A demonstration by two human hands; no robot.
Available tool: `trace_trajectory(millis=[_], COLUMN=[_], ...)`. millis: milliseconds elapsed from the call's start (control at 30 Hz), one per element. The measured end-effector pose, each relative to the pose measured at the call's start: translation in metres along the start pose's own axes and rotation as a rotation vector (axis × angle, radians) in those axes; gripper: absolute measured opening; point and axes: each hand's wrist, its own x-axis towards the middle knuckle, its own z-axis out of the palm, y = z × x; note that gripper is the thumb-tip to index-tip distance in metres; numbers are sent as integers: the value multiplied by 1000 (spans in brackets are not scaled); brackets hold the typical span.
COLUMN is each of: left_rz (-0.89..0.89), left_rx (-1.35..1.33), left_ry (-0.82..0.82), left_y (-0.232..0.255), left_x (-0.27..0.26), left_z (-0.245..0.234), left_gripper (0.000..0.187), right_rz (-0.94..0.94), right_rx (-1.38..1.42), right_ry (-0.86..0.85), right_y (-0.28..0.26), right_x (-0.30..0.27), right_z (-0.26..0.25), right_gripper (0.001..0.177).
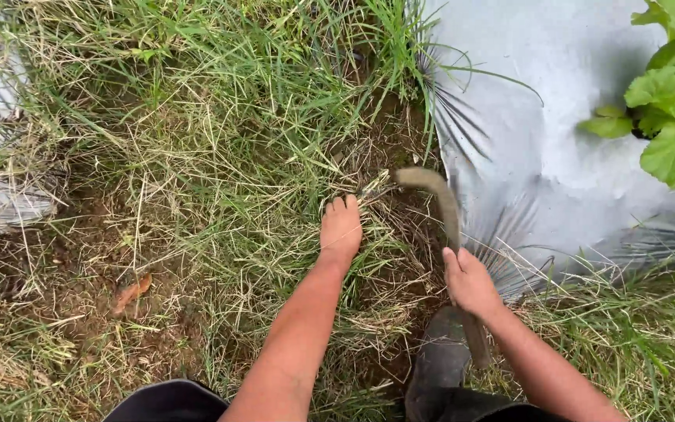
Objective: The person uses a sickle to cut grass and weeds growing between rows of plants covered with white plastic mulch. They gather the cut grass with their left hand and slice it near the base with the sickle held in their right hand, clearing the area along the edge of the plastic sheeting.
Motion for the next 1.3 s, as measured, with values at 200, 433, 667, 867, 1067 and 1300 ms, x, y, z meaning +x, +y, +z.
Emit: trace_trajectory(millis=[200, 433, 667, 867, 1067, 1300], left_rz=[-9, -37, -36, -43, -77, -87], left_rx=[-4, -70, -55, -48, 23, 0], left_ry=[11, -97, -43, -42, 44, 68], left_y=[-1, 0, -2, 0, 5, 1], left_x=[-3, -3, -7, -10, -17, -19], left_z=[5, -14, 11, 13, 10, 12], left_gripper=[13, 15, 21, 22, 28, 28], right_rz=[60, 95, -53, -9, -34, -83], right_rx=[69, -11, 127, 124, -144, 123], right_ry=[25, -122, 86, 69, -100, 40], right_y=[-33, -19, -13, -25, -5, -1], right_x=[-9, 2, -1, -9, 23, 13], right_z=[-24, -8, 7, 5, 7, 12], right_gripper=[56, 60, 58, 60, 62, 53])
